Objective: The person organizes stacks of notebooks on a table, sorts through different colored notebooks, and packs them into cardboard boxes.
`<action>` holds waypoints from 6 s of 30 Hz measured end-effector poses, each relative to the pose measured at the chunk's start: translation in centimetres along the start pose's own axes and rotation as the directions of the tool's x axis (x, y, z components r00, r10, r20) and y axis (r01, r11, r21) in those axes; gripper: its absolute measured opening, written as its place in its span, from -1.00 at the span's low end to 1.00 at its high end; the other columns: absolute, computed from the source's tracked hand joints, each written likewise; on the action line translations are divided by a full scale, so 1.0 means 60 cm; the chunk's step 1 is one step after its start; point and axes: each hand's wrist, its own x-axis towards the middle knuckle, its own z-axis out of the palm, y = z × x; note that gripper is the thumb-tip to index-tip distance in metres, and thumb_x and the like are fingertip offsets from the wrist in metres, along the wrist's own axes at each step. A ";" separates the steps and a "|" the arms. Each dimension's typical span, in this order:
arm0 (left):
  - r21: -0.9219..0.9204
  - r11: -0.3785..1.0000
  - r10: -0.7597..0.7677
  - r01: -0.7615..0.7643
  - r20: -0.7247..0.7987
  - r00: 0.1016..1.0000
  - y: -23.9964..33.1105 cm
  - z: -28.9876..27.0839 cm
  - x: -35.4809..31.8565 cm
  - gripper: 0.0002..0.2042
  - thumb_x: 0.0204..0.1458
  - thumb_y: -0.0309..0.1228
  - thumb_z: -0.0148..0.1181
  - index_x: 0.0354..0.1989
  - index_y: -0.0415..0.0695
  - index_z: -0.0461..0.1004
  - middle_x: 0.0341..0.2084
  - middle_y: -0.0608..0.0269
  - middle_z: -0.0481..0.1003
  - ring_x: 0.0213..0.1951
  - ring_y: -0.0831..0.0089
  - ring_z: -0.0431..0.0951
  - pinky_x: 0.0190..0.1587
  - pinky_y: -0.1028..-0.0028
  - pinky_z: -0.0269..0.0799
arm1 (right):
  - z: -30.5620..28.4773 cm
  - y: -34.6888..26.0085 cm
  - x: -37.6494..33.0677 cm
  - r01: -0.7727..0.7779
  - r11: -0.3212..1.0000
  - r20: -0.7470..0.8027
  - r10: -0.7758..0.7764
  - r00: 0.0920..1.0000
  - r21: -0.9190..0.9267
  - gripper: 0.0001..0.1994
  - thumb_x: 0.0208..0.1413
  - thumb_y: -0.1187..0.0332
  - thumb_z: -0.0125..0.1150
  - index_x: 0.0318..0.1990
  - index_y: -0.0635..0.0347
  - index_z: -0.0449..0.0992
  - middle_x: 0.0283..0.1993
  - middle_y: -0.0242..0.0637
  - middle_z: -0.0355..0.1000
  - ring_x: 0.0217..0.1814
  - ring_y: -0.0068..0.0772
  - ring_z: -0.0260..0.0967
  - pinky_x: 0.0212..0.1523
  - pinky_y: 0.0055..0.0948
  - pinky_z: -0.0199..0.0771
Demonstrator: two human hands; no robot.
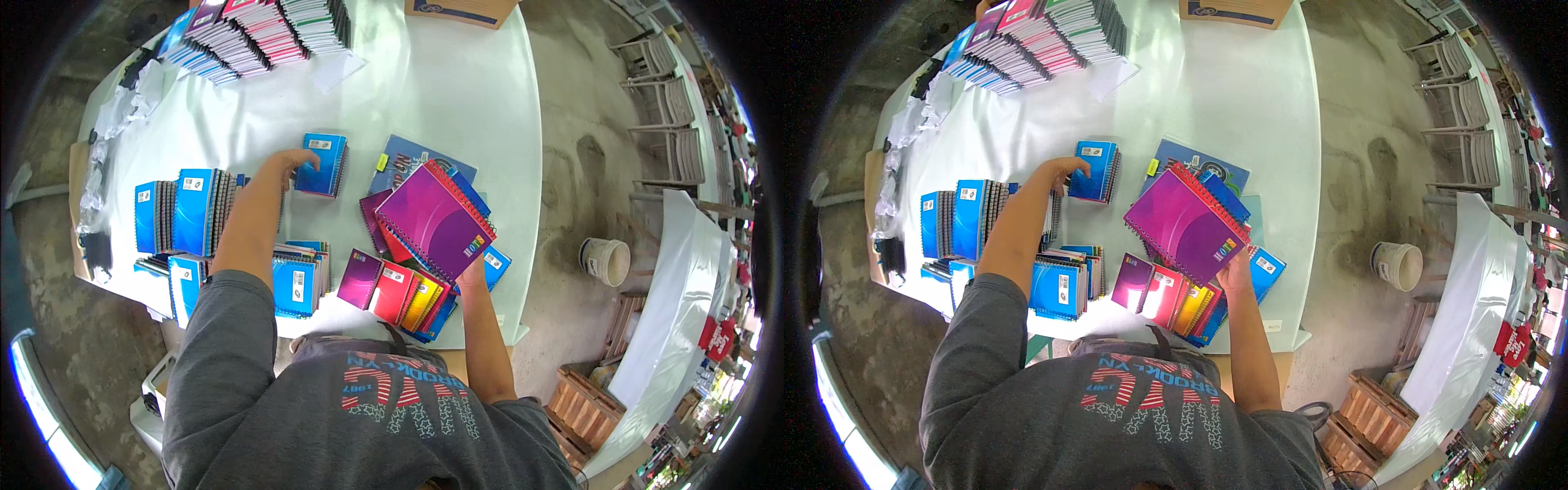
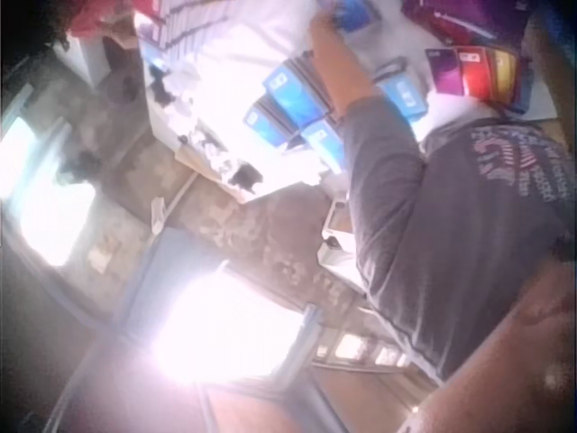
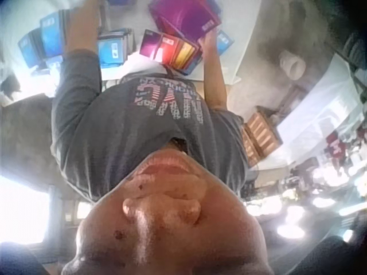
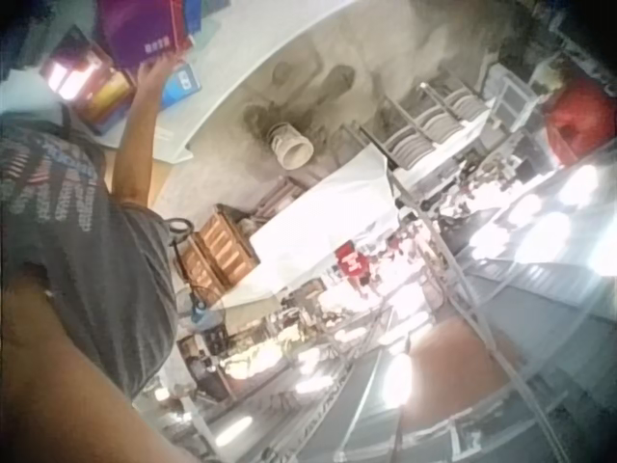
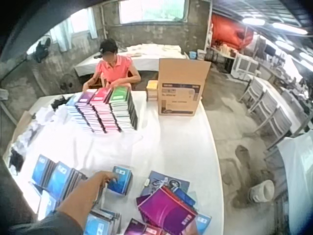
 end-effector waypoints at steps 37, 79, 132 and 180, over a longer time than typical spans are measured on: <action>0.591 0.504 0.853 -0.629 -0.225 0.472 0.020 0.001 -0.395 -0.32 -0.09 0.04 0.18 0.20 0.00 0.19 0.10 -0.04 0.21 0.09 0.14 0.29 0.13 0.33 0.23 | 0.228 0.115 0.210 -0.296 0.947 0.204 0.317 0.926 -0.127 -0.72 -0.05 0.48 0.10 -0.13 0.31 0.36 -0.18 -0.18 0.42 -0.20 -0.31 0.45 -0.15 -0.29 0.51; 0.267 0.741 0.662 -0.617 -0.450 0.600 -0.017 -0.036 -0.266 -0.13 -0.21 -0.03 0.27 0.25 -0.22 0.03 0.08 -0.20 0.24 0.08 0.08 0.33 0.13 0.32 0.23 | 0.251 0.187 0.251 -0.068 0.362 -0.107 -0.087 0.991 -0.930 -0.20 -0.23 0.26 0.35 0.22 0.30 0.12 0.11 0.10 0.24 0.15 -0.05 0.21 0.12 -0.27 0.19; -0.799 -0.069 -0.354 -0.597 -0.540 0.764 -0.029 0.253 -0.174 -0.30 0.03 -0.15 -0.03 0.17 -0.33 -0.23 0.05 -0.30 0.14 -0.02 -0.02 0.36 -0.04 0.19 0.39 | 0.240 0.208 0.233 -0.150 0.784 0.012 0.197 0.980 -0.603 -0.28 -0.01 0.56 0.16 0.30 0.02 -0.04 -0.11 0.02 0.37 -0.27 -0.33 0.38 -0.45 -0.39 0.41; -0.813 -0.408 0.498 -0.414 -0.579 0.646 -0.187 0.218 -0.494 -0.22 -0.18 0.16 0.21 0.13 -0.11 0.15 -0.14 0.03 0.33 -0.06 0.22 0.39 -0.07 0.17 0.38 | 0.437 -0.005 -0.093 0.879 0.195 0.819 -0.321 0.476 -0.434 -0.37 -0.25 0.30 0.35 0.02 0.18 0.18 -0.02 -0.20 0.36 -0.02 -0.24 0.32 -0.03 -0.25 0.30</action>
